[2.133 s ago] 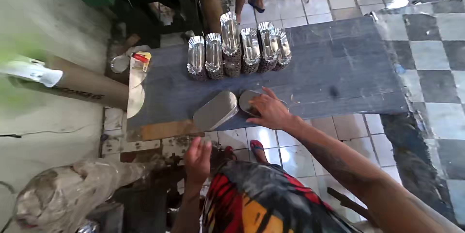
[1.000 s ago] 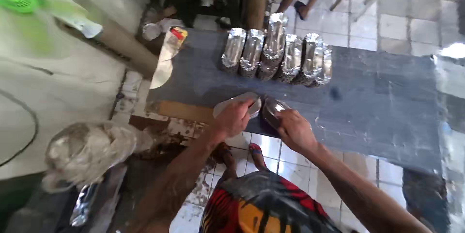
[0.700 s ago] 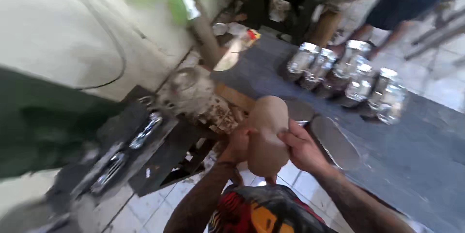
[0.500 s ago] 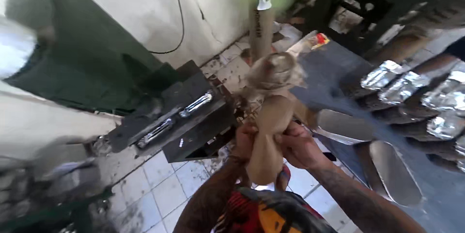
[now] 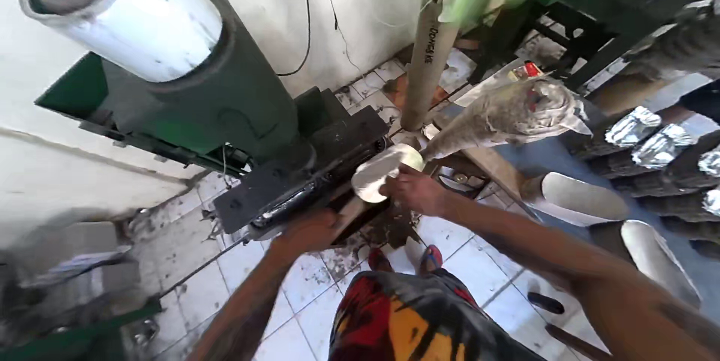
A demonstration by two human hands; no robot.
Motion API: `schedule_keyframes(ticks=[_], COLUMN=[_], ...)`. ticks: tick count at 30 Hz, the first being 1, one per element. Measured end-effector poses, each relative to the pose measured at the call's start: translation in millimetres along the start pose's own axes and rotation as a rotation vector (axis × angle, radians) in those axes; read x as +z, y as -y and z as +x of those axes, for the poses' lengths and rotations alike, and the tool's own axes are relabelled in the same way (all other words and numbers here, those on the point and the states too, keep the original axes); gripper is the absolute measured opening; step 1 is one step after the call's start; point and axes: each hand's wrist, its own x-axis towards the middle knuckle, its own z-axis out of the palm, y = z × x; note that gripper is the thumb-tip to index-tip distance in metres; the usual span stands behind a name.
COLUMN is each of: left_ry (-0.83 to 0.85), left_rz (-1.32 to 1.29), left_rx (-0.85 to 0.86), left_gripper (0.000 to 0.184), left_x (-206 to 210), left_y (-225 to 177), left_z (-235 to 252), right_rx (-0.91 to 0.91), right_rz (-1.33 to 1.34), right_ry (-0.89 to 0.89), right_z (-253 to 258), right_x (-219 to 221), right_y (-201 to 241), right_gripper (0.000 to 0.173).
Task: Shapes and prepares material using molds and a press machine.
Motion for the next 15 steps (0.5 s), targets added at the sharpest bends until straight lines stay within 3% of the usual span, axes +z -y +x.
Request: schedule_keyframes(ticks=[3, 5, 8, 11, 13, 15], left_ry=[-0.078, -0.099, -0.023, -0.105, 0.045, 0.175], left_rz=[0.036, 0.112, 0.119, -0.184, -0.37, -0.517], left_rx=[0.075, 0.122, 0.152, 0.369, 0.42, 0.338], left_gripper=[0.051, 0.048, 0.035, 0.032, 0.031, 0.043], left_x=[16, 12, 9, 22, 25, 24], left_y=[74, 78, 31, -14, -47, -75], left_z=[-6, -20, -75, -126, -142, -148], right_rx=[-0.089, -0.021, 0.01, -0.055, -0.122, -0.1], right_rz=[-0.017, 0.001, 0.049, 0.077, 0.146, 0.239], right_ry=[0.2, 0.361, 0.452, 0.388, 0.332, 0.424], right_z=[54, 92, 107, 116, 149, 188], right_x=[39, 45, 43, 65, 90, 102], right_y=[-20, -20, 0, 32, 80, 129], right_gripper=[0.035, 0.039, 0.041, 0.037, 0.032, 0.029])
